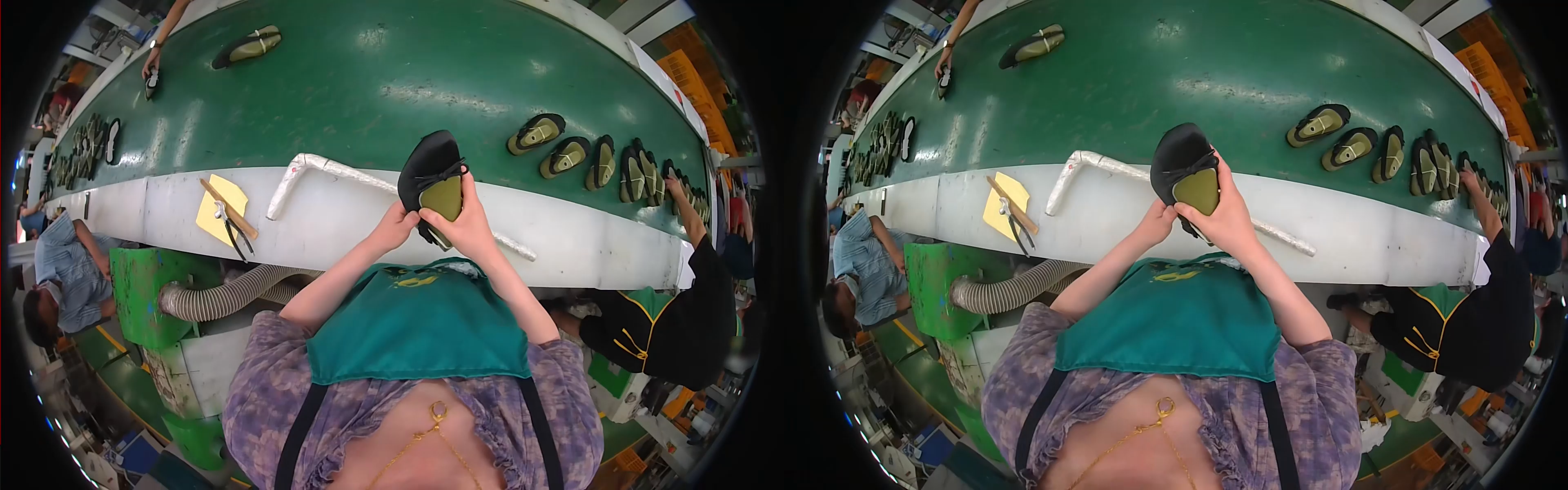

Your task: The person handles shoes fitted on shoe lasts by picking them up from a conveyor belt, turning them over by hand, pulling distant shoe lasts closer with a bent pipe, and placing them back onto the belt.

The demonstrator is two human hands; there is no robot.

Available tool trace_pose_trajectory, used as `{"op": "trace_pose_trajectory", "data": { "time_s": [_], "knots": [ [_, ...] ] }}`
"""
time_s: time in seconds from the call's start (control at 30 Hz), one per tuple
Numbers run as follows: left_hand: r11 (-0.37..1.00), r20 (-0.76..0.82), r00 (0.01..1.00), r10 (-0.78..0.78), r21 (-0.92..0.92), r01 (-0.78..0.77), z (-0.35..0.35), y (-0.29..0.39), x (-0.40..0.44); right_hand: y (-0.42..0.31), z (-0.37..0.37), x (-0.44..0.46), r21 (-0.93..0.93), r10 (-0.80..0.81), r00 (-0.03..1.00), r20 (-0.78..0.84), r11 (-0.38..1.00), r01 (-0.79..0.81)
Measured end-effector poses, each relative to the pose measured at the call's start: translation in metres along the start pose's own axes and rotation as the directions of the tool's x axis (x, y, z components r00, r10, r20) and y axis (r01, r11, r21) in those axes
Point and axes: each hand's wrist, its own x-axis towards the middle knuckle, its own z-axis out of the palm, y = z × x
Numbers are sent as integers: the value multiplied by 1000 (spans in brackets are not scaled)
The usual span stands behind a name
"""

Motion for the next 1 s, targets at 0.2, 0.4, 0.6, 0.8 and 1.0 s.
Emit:
{"op": "trace_pose_trajectory", "data": {
  "time_s": [0.2, 0.4, 0.6, 0.8, 1.0],
  "knots": [
    [887, -122, 965, -233, -433, 160, 10, 19, 14, 25, -11, 14, 184, 142, 983, 119, 969, -162],
    [515, 163, 937, -310, -800, 309, -3, 43, 19, 32, -17, 16, 237, 195, 949, 249, 938, -255],
    [304, 140, 836, -531, -890, 341, -10, 26, 24, 44, -11, 9, 118, 219, 908, 357, 954, -277],
    [366, 95, 829, -551, -866, 342, -6, 32, 20, 46, -8, 8, 30, 194, 919, 342, 976, -217],
    [-179, 343, 801, -491, -940, 292, -26, 2, 8, 55, -15, 1, 5, 234, 918, 320, 969, -248]
  ]
}}
